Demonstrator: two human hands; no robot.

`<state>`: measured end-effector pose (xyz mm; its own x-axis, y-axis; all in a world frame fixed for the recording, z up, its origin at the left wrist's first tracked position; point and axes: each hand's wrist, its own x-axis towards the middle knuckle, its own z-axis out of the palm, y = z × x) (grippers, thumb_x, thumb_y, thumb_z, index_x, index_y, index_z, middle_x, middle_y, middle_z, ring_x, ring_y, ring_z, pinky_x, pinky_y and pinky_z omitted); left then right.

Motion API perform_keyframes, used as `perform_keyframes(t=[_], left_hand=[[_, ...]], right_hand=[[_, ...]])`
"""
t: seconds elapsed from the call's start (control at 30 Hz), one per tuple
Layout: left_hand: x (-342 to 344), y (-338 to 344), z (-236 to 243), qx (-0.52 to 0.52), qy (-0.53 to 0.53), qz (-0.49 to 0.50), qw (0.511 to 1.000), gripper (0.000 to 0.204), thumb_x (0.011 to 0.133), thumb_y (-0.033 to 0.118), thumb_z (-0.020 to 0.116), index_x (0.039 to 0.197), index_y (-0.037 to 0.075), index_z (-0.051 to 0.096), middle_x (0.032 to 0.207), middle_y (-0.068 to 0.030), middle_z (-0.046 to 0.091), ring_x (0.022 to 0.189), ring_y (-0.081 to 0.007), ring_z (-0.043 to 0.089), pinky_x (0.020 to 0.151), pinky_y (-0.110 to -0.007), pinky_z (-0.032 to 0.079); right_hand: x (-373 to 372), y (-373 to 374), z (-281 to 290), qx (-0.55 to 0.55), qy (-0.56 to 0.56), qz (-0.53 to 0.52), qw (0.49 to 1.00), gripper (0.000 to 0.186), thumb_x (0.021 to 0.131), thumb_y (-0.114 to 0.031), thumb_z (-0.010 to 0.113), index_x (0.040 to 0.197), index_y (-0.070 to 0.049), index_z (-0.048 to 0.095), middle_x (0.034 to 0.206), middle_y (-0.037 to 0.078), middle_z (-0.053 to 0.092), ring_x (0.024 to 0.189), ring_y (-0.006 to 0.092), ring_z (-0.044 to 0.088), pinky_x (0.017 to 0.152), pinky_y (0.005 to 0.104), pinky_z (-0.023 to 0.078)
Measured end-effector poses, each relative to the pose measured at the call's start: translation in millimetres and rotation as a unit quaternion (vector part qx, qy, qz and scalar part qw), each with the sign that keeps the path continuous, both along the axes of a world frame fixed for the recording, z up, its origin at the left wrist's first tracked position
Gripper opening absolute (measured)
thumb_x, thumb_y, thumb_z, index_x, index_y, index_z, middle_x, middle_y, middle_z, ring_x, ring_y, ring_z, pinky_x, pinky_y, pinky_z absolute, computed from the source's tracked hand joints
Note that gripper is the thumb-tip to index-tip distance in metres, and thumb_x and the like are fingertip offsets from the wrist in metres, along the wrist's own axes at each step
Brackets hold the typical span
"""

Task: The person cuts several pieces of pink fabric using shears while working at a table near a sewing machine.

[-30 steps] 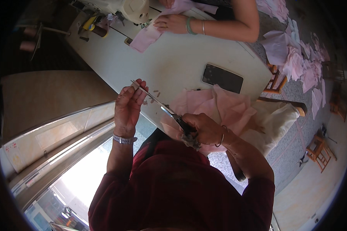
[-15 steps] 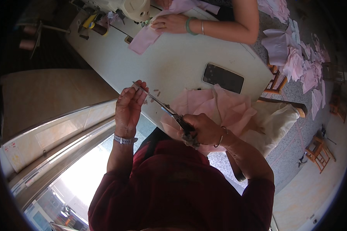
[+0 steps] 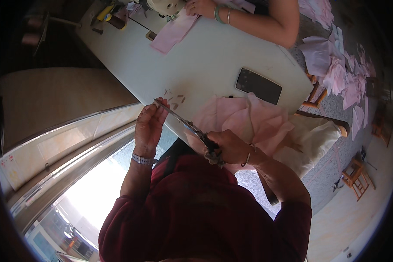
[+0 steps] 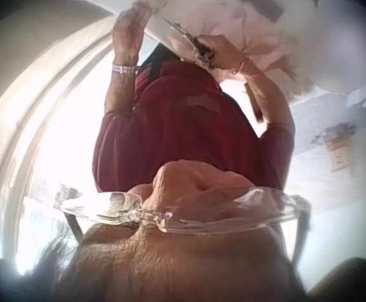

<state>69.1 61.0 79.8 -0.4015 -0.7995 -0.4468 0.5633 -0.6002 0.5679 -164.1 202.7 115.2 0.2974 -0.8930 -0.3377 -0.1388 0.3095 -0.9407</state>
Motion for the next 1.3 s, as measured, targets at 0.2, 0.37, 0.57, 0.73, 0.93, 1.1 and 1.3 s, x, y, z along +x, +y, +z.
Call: perform_keyframes(t=[0.2, 0.37, 0.57, 0.73, 0.93, 1.1, 1.3], left_hand=[[6.6, 1.5, -0.6, 0.012, -0.001, 0.001, 1.0, 0.009, 0.094, 0.006, 0.058, 0.098, 0.004, 0.065, 0.118, -0.0141, 0.063, 0.119, -0.032, 0.057, 0.103, -0.047, 0.046], [-10.7, 11.1, 15.0, 0.038, -0.004, -0.038, 0.999, 0.009, 0.093, 0.007, 0.061, 0.099, 0.01, 0.066, 0.116, -0.0078, 0.064, 0.11, -0.0261, 0.06, 0.095, -0.041, 0.049], [-45.0, 46.5, 35.2, 0.033, -0.045, -0.178, 0.983, 0.01, 0.092, 0.01, 0.063, 0.102, 0.011, 0.065, 0.117, -0.0047, 0.064, 0.106, -0.0204, 0.06, 0.091, -0.04, 0.047], [-61.1, 62.0, 36.7, 0.061, -0.056, -0.225, 0.971, 0.011, 0.091, 0.005, 0.063, 0.101, 0.009, 0.066, 0.109, -0.0046, 0.066, 0.101, -0.0162, 0.061, 0.091, -0.037, 0.05], [-64.9, 66.2, 38.5, 0.055, -0.062, -0.227, 0.97, 0.011, 0.092, 0.002, 0.06, 0.101, 0.006, 0.066, 0.104, -0.0058, 0.067, 0.096, -0.0166, 0.062, 0.091, -0.036, 0.05], [-62.9, 56.8, 46.1, -0.021, -0.114, -0.292, 0.949, 0.014, 0.093, 0.008, 0.059, 0.104, 0.001, 0.065, 0.103, -0.0076, 0.067, 0.099, -0.0171, 0.062, 0.094, -0.034, 0.048], [-60.4, 46.2, 55.3, -0.046, -0.083, -0.326, 0.941, 0.014, 0.091, 0.007, 0.06, 0.102, -0.001, 0.064, 0.096, -0.0057, 0.067, 0.095, -0.0132, 0.062, 0.088, -0.028, 0.048]], right_hand=[[-9.6, -3.8, 1.8, -0.029, -0.031, 0.0, 0.999, 0.031, 0.077, -0.015, 0.08, 0.082, -0.001, 0.053, 0.069, 0.005, 0.06, 0.062, 0.0118, 0.06, 0.058, 0.0271, 0.049], [-18.6, -1.7, -2.9, -0.046, 0.036, -0.056, 0.997, 0.035, 0.076, -0.018, 0.082, 0.084, -0.003, 0.051, 0.068, 0.006, 0.059, 0.059, 0.0091, 0.053, 0.053, 0.0263, 0.044], [-25.6, -7.5, 9.9, -0.072, 0.046, -0.106, 0.991, 0.03, 0.077, 0.002, 0.069, 0.098, -0.002, 0.048, 0.08, 0.008, 0.067, 0.074, 0.0122, 0.064, 0.065, 0.0248, 0.049], [-24.7, -2.7, 8.7, -0.103, 0.039, -0.177, 0.978, 0.028, 0.081, 0.0, 0.07, 0.097, -0.002, 0.048, 0.085, 0.009, 0.065, 0.076, 0.0124, 0.064, 0.067, 0.0247, 0.05], [-22.3, -3.7, 11.6, -0.125, 0.05, -0.192, 0.972, 0.029, 0.081, -0.004, 0.072, 0.099, -0.002, 0.049, 0.089, 0.009, 0.064, 0.077, 0.0136, 0.065, 0.068, 0.0257, 0.051], [-24.9, -4.7, 10.2, -0.139, 0.079, -0.17, 0.973, 0.03, 0.081, -0.004, 0.073, 0.101, -0.001, 0.051, 0.089, 0.009, 0.064, 0.077, 0.0155, 0.066, 0.068, 0.0264, 0.052], [-19.2, -5.7, 11.9, -0.108, 0.067, -0.141, 0.982, 0.045, 0.071, -0.02, 0.082, 0.097, -0.002, 0.05, 0.068, 0.011, 0.056, 0.059, 0.0276, 0.06, 0.055, 0.0337, 0.046]])
